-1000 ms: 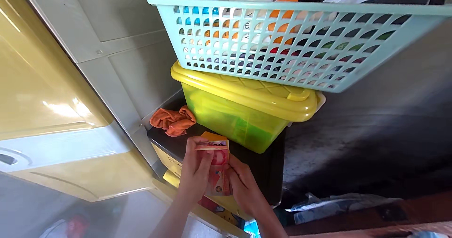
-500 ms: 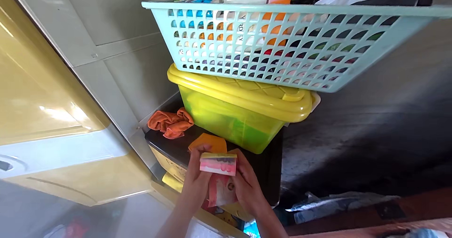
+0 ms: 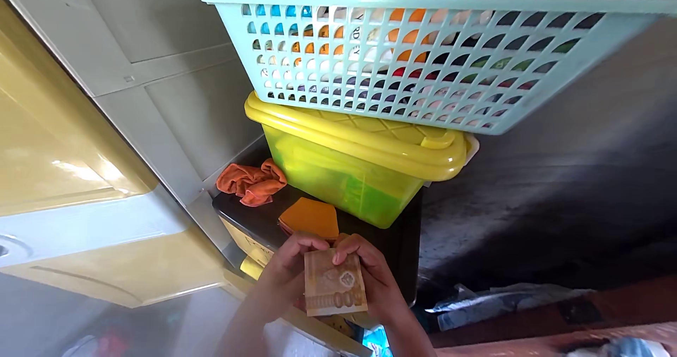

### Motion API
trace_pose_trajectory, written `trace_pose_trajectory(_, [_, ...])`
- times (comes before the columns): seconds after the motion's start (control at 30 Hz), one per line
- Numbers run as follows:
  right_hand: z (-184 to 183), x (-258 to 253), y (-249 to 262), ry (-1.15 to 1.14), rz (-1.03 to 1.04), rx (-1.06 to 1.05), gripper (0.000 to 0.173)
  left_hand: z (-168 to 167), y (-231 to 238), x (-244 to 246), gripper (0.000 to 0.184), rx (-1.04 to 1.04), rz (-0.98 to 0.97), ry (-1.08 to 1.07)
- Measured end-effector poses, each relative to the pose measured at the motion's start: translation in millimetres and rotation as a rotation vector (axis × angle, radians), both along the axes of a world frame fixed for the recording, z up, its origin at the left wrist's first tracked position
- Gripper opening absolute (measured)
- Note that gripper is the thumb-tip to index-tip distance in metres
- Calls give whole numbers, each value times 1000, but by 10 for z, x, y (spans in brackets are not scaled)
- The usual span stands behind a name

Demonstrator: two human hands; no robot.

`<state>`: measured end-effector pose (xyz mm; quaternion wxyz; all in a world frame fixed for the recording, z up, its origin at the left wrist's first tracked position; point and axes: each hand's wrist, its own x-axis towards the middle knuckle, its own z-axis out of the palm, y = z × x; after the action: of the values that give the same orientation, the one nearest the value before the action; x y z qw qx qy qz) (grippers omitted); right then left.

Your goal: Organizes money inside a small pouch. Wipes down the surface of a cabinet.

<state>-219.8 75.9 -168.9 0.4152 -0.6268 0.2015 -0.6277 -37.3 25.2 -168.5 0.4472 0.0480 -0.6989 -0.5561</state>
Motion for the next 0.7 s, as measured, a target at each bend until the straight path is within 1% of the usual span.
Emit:
trace_pose_trajectory(0.1, [21,19,9,40,-52,21,15,-6,7,17,21,-5,91,13])
trace_pose_trajectory(0.13, [53,34,33,48,-64,76,20,-10,9,19,20,6,130,35])
trace_pose_trajectory(0.2, [129,60,68,64,-54,212,47,-17,2,28,18,8,217,68])
trace_pose_trajectory(0.23, [147,68,68,71,-33,247,59,-19,-6,35,18,8,249,78])
trace_pose_trajectory(0.27, [153,73,64,79,-18,255,65,-21,-12,41,18,13,266,87])
trace_pose_trajectory(0.3, [152,75,58,82,-5,251,68,-23,-16,46,18,21,268,96])
trace_pose_trajectory(0.37, [140,68,53,84,0,236,64,-27,-21,53,18,32,251,100])
trace_pose_trajectory(0.4, [140,62,59,88,-9,236,57,-37,-26,58,19,22,248,93])
trace_pose_trajectory(0.47, [148,56,63,87,-50,263,35,-56,-38,66,19,-24,275,71])
trace_pose_trajectory(0.5, [142,61,56,69,-66,292,30,-56,-40,70,18,-64,309,52])
trace_pose_trajectory(0.53, [134,61,51,45,-66,331,40,-47,-40,75,18,-117,355,22])
trace_pose_trajectory(0.57, [135,58,47,45,-64,364,62,-35,-38,76,17,-179,408,-13])
trace_pose_trajectory(0.6, [140,59,43,76,-67,371,74,-23,-35,72,18,-243,455,-41])
trace_pose_trajectory(0.63, [151,60,40,122,-64,358,69,-14,-34,65,18,-305,492,-61])
trace_pose_trajectory(0.7, [179,74,36,182,-63,351,37,5,-23,47,18,-396,539,-81])
